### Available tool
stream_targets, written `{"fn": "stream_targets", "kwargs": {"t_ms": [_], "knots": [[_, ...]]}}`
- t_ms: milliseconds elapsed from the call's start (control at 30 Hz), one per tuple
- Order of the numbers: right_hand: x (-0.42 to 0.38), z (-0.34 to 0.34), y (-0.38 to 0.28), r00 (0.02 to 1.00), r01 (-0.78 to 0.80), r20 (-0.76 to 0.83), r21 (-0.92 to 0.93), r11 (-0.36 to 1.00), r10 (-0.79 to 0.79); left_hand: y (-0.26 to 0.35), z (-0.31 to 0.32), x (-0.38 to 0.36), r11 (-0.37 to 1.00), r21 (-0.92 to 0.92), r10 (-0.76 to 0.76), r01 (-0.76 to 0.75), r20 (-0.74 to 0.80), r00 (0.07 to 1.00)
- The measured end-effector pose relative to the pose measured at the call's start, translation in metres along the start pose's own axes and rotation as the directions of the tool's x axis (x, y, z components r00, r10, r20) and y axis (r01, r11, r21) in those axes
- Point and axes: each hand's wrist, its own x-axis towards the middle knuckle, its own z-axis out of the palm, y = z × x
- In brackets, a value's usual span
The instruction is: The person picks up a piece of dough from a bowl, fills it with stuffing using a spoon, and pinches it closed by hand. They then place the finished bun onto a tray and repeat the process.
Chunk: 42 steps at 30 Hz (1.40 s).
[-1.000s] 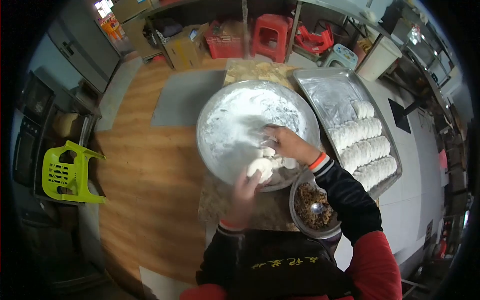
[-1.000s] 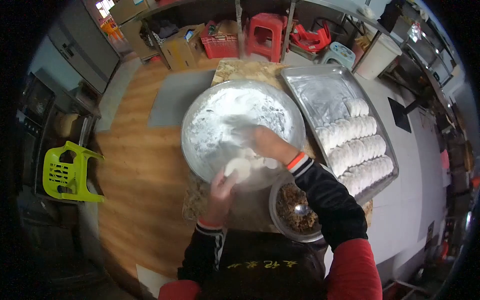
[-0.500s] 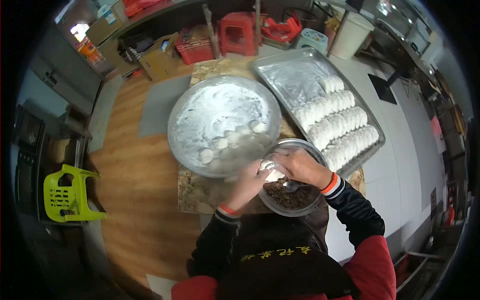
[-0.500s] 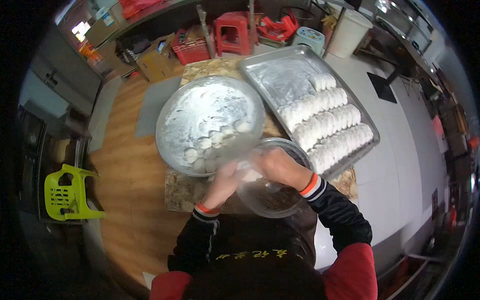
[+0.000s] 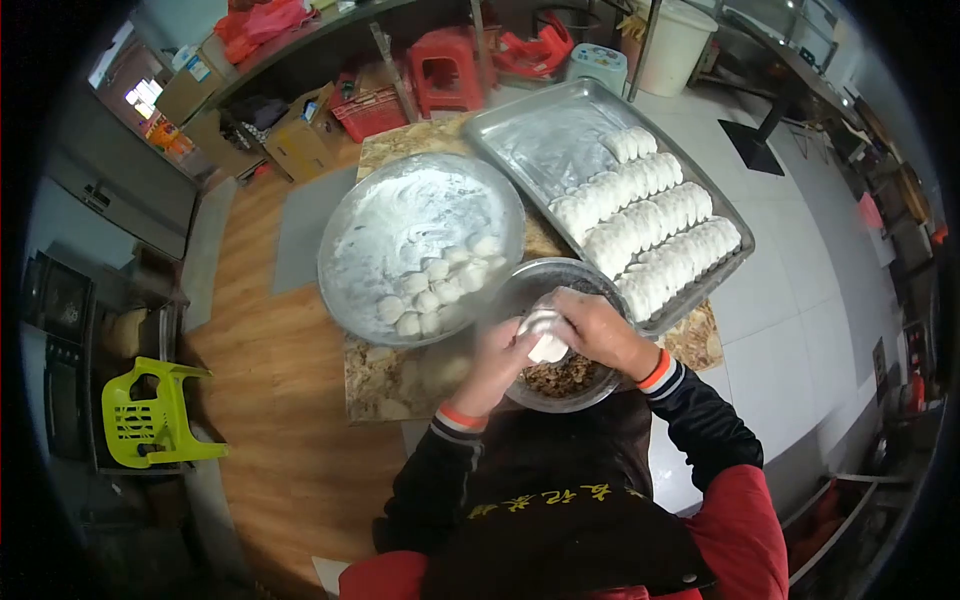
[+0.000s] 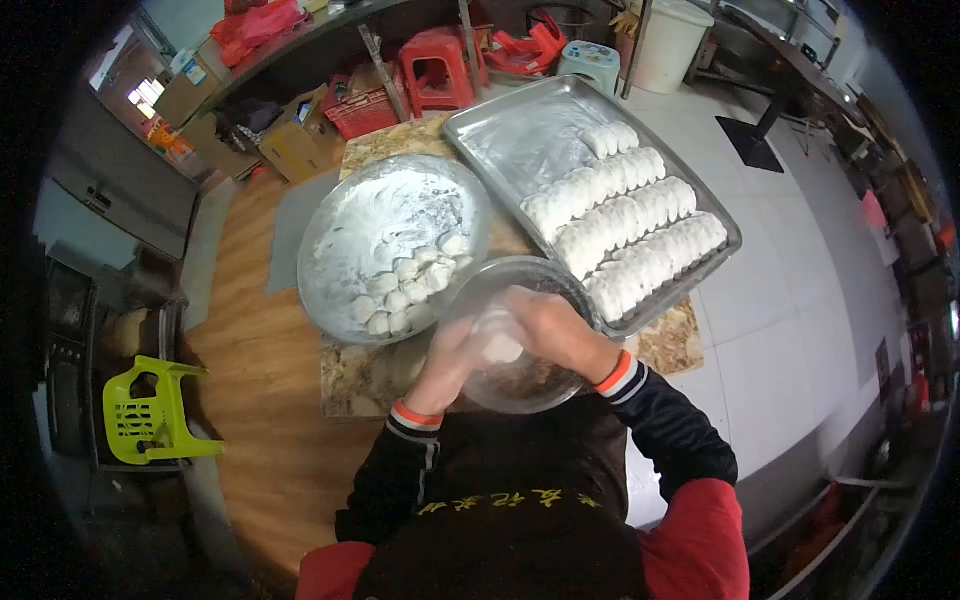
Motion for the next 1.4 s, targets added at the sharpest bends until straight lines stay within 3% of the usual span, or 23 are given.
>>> {"fn": "stream_targets", "kwargs": {"t_ms": [67,167,233,267,367,467,567,600,667,767,867,900,967,1067,1100,1167,1200,1267,1367,1400], "knots": [[-0.003,-0.003,-0.006,0.992,0.045,0.122,-0.081,0.996,-0.035,-0.024,-0.015,0.005,0.896,0.426,0.116,-0.129,0.057,0.992],[-0.003,-0.003,-0.004,0.998,0.048,0.042,-0.071,0.996,-0.045,-0.012,-0.006,0.001,0.932,0.349,0.111,-0.095,-0.024,0.994],[0.0,0.001,-0.004,0.999,-0.031,-0.017,-0.008,0.999,0.031,0.003,0.001,-0.007,0.998,-0.062,-0.019,0.017,-0.027,0.999],[0.001,0.002,-0.005,0.996,-0.071,-0.045,0.025,0.997,0.072,0.007,0.002,-0.009,0.961,-0.267,-0.081,0.077,-0.006,0.997],[-0.003,0.006,-0.008,0.997,0.053,0.058,-0.101,0.993,-0.047,-0.016,-0.013,-0.003,0.964,0.255,0.077,-0.08,0.025,0.997],[0.0,0.006,-0.007,1.0,-0.013,0.009,-0.025,1.0,0.014,-0.014,-0.009,-0.002,0.991,0.119,0.068,-0.066,-0.012,0.998],[0.008,0.0,-0.017,1.0,-0.007,-0.021,-0.004,1.0,0.007,0.001,-0.007,-0.01,0.951,-0.306,-0.02,0.033,0.045,0.999],[0.008,0.0,-0.016,0.999,0.018,0.037,-0.068,0.998,-0.015,-0.002,-0.011,-0.008,0.998,-0.067,-0.014,0.018,0.062,0.998],[0.003,0.0,-0.014,0.987,0.073,0.155,-0.192,0.979,-0.043,-0.013,-0.023,-0.001,0.914,0.406,-0.02,-0.023,0.101,0.995],[0.003,0.001,-0.006,0.998,-0.038,0.049,-0.045,0.998,0.04,0.006,-0.007,-0.009,0.993,-0.117,-0.017,0.021,0.032,0.999],[0.008,0.004,-0.012,1.0,0.013,-0.017,-0.005,1.0,-0.014,-0.006,-0.014,-0.008,0.973,-0.232,0.013,0.001,0.058,0.998],[0.006,0.004,-0.012,0.998,0.011,0.055,-0.076,0.997,-0.006,-0.007,-0.017,-0.006,0.999,-0.023,0.024,-0.022,0.065,0.998],[0.004,-0.001,-0.013,0.992,-0.006,0.123,-0.053,0.999,0.012,-0.009,-0.022,-0.001,0.921,0.383,0.038,-0.069,0.086,0.996],[0.004,-0.002,-0.012,0.99,-0.11,0.092,0.023,0.994,0.108,-0.002,-0.016,-0.003,0.999,-0.037,-0.005,0.008,0.065,0.998],[0.004,-0.001,-0.011,0.986,-0.158,0.061,0.058,0.986,0.154,-0.004,-0.016,-0.003,0.996,-0.083,0.022,-0.016,0.068,0.997],[0.004,0.002,-0.009,0.996,-0.027,0.086,-0.037,0.999,0.03,-0.011,-0.017,-0.005,0.983,-0.174,0.073,-0.059,0.076,0.994],[0.003,0.003,-0.009,0.994,0.037,0.104,-0.084,0.996,-0.028,-0.013,-0.018,-0.003,0.996,-0.035,0.08,-0.077,0.072,0.994],[0.003,0.0,-0.011,0.996,-0.023,0.087,-0.031,0.999,0.026,-0.015,-0.02,0.001,0.965,0.238,0.098,-0.112,0.067,0.993],[0.007,0.004,-0.013,1.0,-0.005,0.01,-0.021,1.0,0.005,0.004,-0.007,-0.008,0.959,-0.28,-0.03,0.037,0.03,0.999],[0.008,0.005,-0.014,1.0,0.014,-0.027,-0.031,0.999,-0.015,-0.002,-0.013,-0.005,0.991,-0.117,-0.05,0.059,0.078,0.996]]}}
